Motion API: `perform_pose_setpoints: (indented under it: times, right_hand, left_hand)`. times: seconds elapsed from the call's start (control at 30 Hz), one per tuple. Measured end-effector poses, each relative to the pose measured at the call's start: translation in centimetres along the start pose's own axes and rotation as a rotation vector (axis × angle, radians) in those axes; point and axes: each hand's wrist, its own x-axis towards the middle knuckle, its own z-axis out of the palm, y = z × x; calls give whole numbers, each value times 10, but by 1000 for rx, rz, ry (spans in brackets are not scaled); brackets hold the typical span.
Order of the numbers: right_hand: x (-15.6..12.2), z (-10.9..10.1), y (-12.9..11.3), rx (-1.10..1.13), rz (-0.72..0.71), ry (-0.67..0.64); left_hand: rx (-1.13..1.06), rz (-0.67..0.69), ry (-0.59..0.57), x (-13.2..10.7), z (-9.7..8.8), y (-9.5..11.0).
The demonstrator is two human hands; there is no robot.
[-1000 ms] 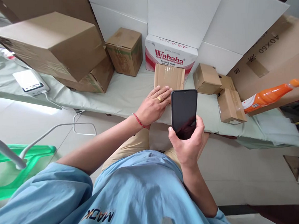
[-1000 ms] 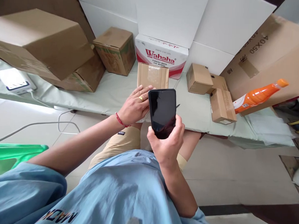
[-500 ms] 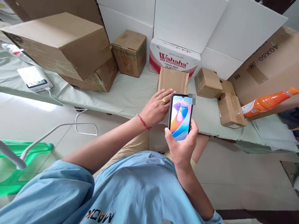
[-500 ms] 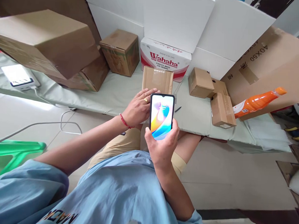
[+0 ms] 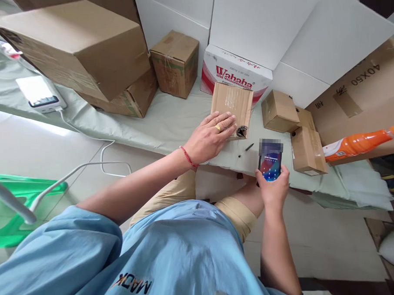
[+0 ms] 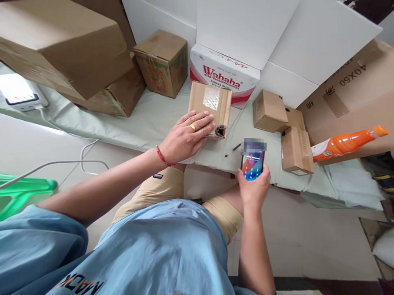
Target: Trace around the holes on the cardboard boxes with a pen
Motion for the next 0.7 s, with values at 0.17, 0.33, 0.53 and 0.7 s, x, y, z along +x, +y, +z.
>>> perform_pose_setpoints:
  times: [0.17,0.33,0.53,0.7]
  right_hand:
    - [38,12,30,-226,155,-198]
    - [44,34,27,-286,168,-251]
    - [45,53,17,-302,148,-328]
    - [42,58,15,-285,144,-313]
  left_hand:
    - [-47,-66,23,-3,1,-8]
    - [-25,-125,16,-5,-8,-21]
    - [-6,-142,86,-4,-9,-35]
    - [-38,-191,107,-1,-7,-35]
